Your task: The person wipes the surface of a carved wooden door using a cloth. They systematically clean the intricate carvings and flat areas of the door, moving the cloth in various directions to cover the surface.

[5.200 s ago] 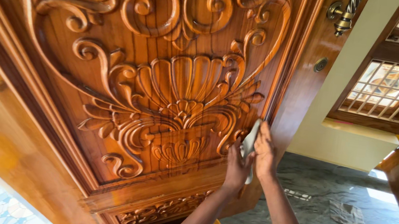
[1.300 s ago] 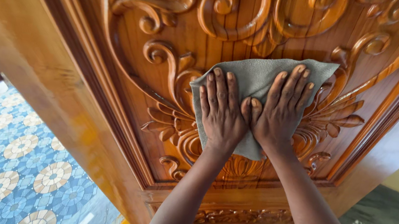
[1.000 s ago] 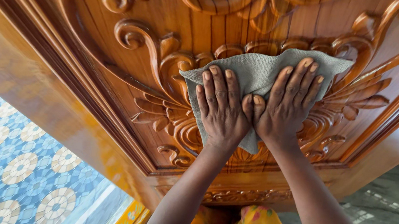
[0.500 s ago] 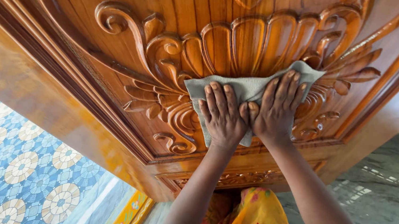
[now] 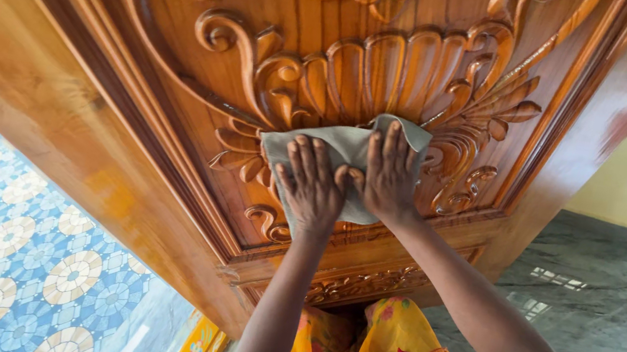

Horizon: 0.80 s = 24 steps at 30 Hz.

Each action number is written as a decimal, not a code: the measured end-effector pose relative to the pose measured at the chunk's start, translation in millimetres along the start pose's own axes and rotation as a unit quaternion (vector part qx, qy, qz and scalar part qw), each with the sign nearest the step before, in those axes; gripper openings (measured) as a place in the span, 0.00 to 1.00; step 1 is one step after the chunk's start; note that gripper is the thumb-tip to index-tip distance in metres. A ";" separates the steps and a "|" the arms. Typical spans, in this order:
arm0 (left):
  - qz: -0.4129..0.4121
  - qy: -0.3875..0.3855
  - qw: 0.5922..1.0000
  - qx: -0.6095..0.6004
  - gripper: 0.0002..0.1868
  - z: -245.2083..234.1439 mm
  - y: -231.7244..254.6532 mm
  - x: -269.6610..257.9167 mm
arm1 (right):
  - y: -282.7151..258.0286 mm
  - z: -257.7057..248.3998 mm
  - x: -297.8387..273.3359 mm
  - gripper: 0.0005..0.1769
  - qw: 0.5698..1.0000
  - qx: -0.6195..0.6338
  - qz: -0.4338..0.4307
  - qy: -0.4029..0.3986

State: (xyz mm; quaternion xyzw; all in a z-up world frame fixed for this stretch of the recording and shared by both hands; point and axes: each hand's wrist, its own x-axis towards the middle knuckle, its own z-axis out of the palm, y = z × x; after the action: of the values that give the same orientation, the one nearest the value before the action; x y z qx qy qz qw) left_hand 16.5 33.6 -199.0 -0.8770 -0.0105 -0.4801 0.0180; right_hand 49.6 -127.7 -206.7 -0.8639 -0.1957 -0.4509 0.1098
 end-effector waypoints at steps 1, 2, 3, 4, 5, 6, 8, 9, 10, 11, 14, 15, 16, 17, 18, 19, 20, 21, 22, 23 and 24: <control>-0.018 -0.008 1.000 -0.007 0.38 -11.1 -8.5 4.9 | -11.9 -10.7 9.9 0.49 1.000 0.017 -0.008 0.004; -0.032 -0.014 0.999 -0.016 0.39 -23.2 -17.5 9.6 | -24.7 -21.9 20.3 0.49 0.999 0.037 -0.018 0.008; -0.046 -0.020 0.998 -0.025 0.39 -35.8 -25.7 13.6 | -37.0 -34.3 29.4 0.49 0.999 0.046 -0.024 0.008; -0.059 -0.025 0.997 -0.032 0.39 -48.4 -33.8 17.5 | -50.5 -45.9 37.3 0.49 0.998 0.057 -0.030 0.009; -0.071 -0.026 0.995 -0.060 0.39 -60.2 -40.4 21.6 | -63.8 -56.2 44.5 0.49 0.997 0.068 -0.036 0.009; -0.084 -0.027 0.992 -0.087 0.39 -72.1 -46.5 24.3 | -77.7 -65.0 49.5 0.48 0.994 0.097 -0.035 0.025; -0.099 -0.029 0.987 -0.121 0.39 -93.5 -56.5 29.1 | -101.3 -77.3 56.5 0.47 0.986 0.155 -0.033 0.055; -0.101 -0.030 0.986 -0.127 0.39 -102.7 -59.2 31.1 | -108.3 -80.6 60.6 0.47 0.982 0.175 -0.028 0.066; -0.103 -0.032 0.985 -0.133 0.39 -110.9 -61.2 32.4 | -114.1 -82.0 63.6 0.47 0.977 0.196 -0.023 0.075; -0.114 -0.025 0.981 -0.158 0.38 -117.2 -62.8 34.3 | -118.6 -81.1 66.5 0.47 0.972 0.217 -0.018 0.085; -0.138 0.005 0.965 -0.223 0.38 -123.7 -64.6 39.7 | -118.2 -70.2 73.7 0.45 0.975 0.193 -0.016 0.112; -0.142 0.022 0.960 -0.240 0.38 -121.1 -63.0 41.8 | -114.8 -65.5 73.8 0.44 0.981 0.165 -0.014 0.102; -0.143 0.039 0.955 -0.258 0.38 -116.5 -61.0 43.6 | -110.6 -60.9 72.6 0.43 0.986 0.135 -0.011 0.094; -0.151 0.040 0.957 -0.245 0.38 -110.5 -58.8 44.3 | -104.9 -56.4 71.3 0.43 0.991 0.105 -0.008 0.084; -0.157 0.041 0.959 -0.231 0.39 -102.7 -56.2 45.0 | -98.2 -51.6 70.2 0.42 0.995 0.070 -0.011 0.074; -0.163 0.042 0.961 -0.218 0.39 -93.7 -52.7 45.5 | -91.2 -46.4 69.4 0.42 0.997 0.035 -0.014 0.064; -0.163 0.046 0.967 -0.192 0.39 -83.1 -49.1 47.1 | -85.7 -41.1 67.6 0.42 0.998 0.000 -0.017 0.053; -0.162 0.050 0.972 -0.165 0.39 -72.3 -45.2 48.8 | -81.8 -35.9 64.9 0.42 0.998 -0.007 -0.014 0.057; -0.161 0.055 0.976 -0.137 0.39 -63.0 -42.4 48.6 | -78.7 -30.4 63.3 0.43 0.998 -0.014 -0.012 0.063; -0.156 0.063 0.976 -0.137 0.40 -55.6 -39.3 46.0 | -74.5 -26.2 61.2 0.43 0.997 -0.020 -0.010 0.068; -0.151 0.071 0.977 -0.134 0.40 -49.3 -37.7 43.4 | -71.5 -22.3 58.4 0.43 0.998 -0.014 -0.007 0.068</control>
State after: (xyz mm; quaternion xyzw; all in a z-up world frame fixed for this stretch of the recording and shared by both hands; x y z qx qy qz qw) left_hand -2.9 69.3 -135.0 -0.8236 -0.0766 -0.5351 -0.1717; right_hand 32.1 -57.7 -145.0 -0.8313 -0.1873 -0.5121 0.1077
